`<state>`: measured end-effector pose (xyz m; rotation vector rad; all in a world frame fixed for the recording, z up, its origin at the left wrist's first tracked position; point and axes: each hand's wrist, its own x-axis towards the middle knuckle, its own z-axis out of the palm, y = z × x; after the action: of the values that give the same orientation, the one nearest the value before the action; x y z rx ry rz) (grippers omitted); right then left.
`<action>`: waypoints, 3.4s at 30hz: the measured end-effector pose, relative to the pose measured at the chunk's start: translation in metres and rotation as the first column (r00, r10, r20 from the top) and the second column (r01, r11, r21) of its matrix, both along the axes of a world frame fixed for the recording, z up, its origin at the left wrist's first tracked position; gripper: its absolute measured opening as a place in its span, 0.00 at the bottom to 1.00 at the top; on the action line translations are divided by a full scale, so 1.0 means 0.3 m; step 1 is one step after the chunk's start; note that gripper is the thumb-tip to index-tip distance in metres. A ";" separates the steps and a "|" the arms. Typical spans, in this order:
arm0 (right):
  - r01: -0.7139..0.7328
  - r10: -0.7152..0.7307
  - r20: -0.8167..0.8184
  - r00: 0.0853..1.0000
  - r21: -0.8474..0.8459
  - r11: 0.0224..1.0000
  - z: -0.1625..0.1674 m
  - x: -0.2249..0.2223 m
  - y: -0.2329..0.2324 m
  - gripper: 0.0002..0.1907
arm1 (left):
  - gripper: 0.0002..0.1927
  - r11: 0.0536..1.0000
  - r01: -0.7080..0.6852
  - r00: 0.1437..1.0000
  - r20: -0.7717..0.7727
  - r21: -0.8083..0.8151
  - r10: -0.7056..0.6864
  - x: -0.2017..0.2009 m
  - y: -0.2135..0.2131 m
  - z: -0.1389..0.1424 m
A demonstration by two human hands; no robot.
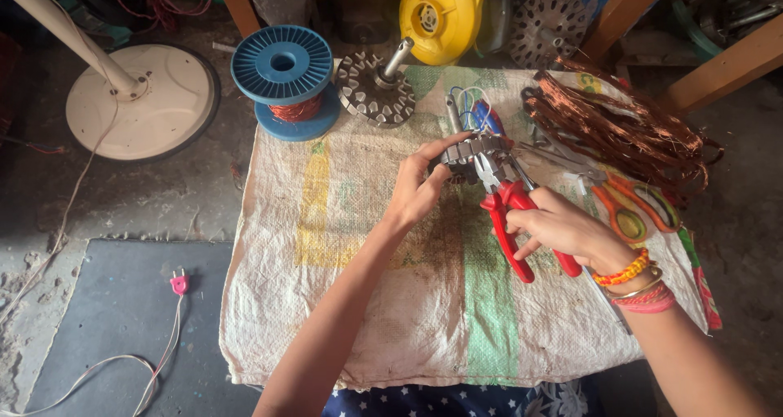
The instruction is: The person works on a motor stator at a workbench, using pliers and a screwdriver to manipulate and secure wires on the stator, and scissors to trim. They then lift and arrange bundles of copper magnet wire from the table, preparing wire for winding onto the stator.
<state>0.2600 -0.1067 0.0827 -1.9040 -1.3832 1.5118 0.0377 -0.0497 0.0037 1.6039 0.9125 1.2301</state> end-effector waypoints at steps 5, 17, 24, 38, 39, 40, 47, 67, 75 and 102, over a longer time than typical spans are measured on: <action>-0.164 0.164 0.057 0.985 0.000 0.986 0.030 -0.003 0.011 0.11 | 0.34 1.000 -0.008 1.000 -0.025 0.024 0.009 -0.001 -0.003 0.005; -0.208 0.222 0.298 0.929 -0.079 0.975 0.111 -0.028 0.034 0.13 | 0.33 0.999 -0.037 0.998 -0.050 -0.005 0.036 0.020 -0.003 0.000; -0.344 0.356 0.421 0.834 -0.108 0.933 0.150 -0.014 0.065 0.19 | 0.32 0.999 -0.051 0.994 -0.097 0.004 0.051 0.028 -0.003 -0.010; -0.372 0.349 0.627 0.697 -0.100 0.923 0.202 -0.040 0.053 0.19 | 0.34 0.990 -0.136 0.971 -0.191 0.042 0.141 0.049 -0.002 -0.036; -0.396 0.348 0.652 0.674 -0.079 0.915 0.189 -0.036 0.050 0.18 | 0.34 0.988 -0.140 0.969 -0.196 0.070 0.152 0.049 -0.002 -0.035; -0.430 0.330 0.693 0.641 -0.032 0.902 0.175 -0.030 0.044 0.19 | 0.34 0.989 -0.143 0.963 -0.226 0.047 0.150 0.048 -0.002 -0.035; -0.535 0.236 0.797 0.556 0.125 0.835 0.115 -0.002 0.043 0.16 | 0.34 0.980 -0.144 0.960 -0.222 0.134 0.171 0.060 -0.001 -0.053; -0.255 0.174 0.457 0.872 0.122 0.959 -0.039 0.002 0.040 0.11 | 0.34 0.975 -0.160 0.944 -0.266 0.152 0.196 0.032 0.001 -0.039; -0.345 0.072 0.629 0.774 0.323 0.881 -0.081 0.004 0.009 0.11 | 0.35 0.996 -0.060 0.981 -0.182 0.068 0.071 0.022 0.014 -0.031; -0.779 -0.086 0.787 0.611 0.617 0.112 -0.088 0.140 0.099 0.22 | 0.33 0.951 -0.021 0.999 0.038 -0.310 0.035 -0.047 0.051 -0.003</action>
<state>0.3019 -0.0771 0.0564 -1.0977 -2.4557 -0.3899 0.0237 -0.0343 0.0026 1.3147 1.0475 1.0754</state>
